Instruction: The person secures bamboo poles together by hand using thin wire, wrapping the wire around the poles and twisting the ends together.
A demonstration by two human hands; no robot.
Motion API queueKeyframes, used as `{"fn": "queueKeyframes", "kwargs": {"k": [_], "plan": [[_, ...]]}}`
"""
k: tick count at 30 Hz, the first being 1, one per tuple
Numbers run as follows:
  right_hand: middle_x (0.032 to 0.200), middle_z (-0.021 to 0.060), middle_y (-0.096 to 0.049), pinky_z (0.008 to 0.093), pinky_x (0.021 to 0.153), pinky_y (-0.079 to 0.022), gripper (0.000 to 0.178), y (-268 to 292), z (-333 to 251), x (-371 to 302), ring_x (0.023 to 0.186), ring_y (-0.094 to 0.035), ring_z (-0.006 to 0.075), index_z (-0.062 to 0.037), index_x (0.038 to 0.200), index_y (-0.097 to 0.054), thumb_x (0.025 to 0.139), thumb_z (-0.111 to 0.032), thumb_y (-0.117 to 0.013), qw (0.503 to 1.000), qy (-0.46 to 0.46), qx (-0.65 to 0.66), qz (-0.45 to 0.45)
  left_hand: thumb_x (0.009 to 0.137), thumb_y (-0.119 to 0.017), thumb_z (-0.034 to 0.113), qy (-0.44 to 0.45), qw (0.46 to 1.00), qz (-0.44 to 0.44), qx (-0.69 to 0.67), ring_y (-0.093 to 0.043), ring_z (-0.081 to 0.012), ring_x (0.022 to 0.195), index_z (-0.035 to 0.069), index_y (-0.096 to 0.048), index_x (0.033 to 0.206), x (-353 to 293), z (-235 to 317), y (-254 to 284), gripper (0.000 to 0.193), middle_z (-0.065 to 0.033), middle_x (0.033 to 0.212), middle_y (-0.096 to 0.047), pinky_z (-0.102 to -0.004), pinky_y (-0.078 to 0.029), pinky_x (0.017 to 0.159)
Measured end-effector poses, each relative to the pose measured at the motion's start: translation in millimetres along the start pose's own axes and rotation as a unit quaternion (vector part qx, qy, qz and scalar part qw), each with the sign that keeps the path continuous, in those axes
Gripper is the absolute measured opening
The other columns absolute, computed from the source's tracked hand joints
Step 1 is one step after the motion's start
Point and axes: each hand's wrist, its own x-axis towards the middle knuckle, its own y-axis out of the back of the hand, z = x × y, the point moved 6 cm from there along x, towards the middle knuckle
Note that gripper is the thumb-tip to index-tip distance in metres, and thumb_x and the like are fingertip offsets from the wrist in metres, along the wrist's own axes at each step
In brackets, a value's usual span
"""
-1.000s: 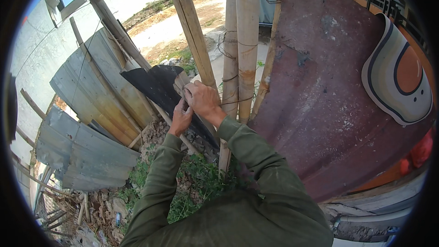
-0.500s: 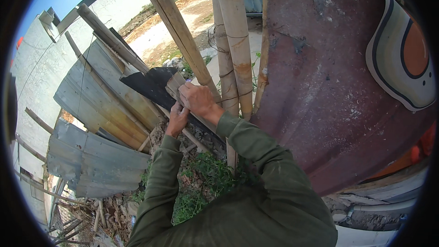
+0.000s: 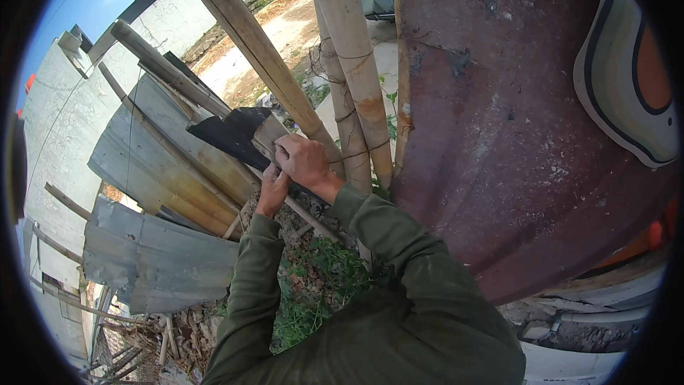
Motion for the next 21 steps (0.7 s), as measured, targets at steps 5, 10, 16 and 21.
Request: {"fn": "queueKeyframes", "kwargs": {"k": [5,10,16,21], "plan": [[0.082,0.0133,-0.067,0.0447,0.060,-0.053,0.009,-1.8,0.0,-0.7,0.071,-0.066,0.0348,-0.0070,0.085,-0.063,0.084,-0.016,-0.064,1.000,-0.009,-0.008,-0.004,0.098,-0.054,0.013,-0.019,1.000,0.001,0.009,-0.054,-0.0128,0.109,-0.004,-0.053,0.129,2.5,-2.1,0.3,0.035,-0.0053,0.121,-0.060,-0.0289,-0.044,0.095],[0.083,0.0116,-0.069,0.0397,0.061,-0.054,0.010,-3.2,-3.0,-0.1,0.071,-0.067,0.0322,-0.0062,0.089,-0.067,0.083,-0.014,-0.066,0.996,0.021,-0.064,-0.054,0.098,-0.053,0.010,-0.040,0.999,0.006,0.003,-0.054,-0.0127,0.110,-0.004,-0.052,0.129,3.6,-1.9,0.1,0.035,-0.0052,0.121,-0.061,-0.0288,-0.044,0.096],[0.084,0.0116,-0.069,0.0396,0.061,-0.054,0.011,-4.4,1.3,4.2,0.072,-0.067,0.0320,-0.0066,0.091,-0.068,0.083,-0.014,-0.066,0.995,0.031,-0.067,-0.069,0.096,-0.053,0.007,-0.027,0.999,0.007,0.031,-0.053,-0.0130,0.110,-0.003,-0.052,0.129,5.4,-6.0,2.3,0.035,-0.0064,0.121,-0.061,-0.0285,-0.043,0.096],[0.086,0.0113,-0.068,0.0398,0.061,-0.054,0.011,-0.9,4.0,4.7,0.073,-0.068,0.0313,-0.0067,0.091,-0.067,0.083,-0.014,-0.066,0.998,0.014,-0.043,-0.041,0.097,-0.052,0.009,-0.031,0.999,0.008,0.032,-0.053,-0.0128,0.109,-0.001,-0.054,0.127,3.2,-2.6,-0.4,0.032,-0.0046,0.118,-0.061,-0.0281,-0.043,0.094]]}}
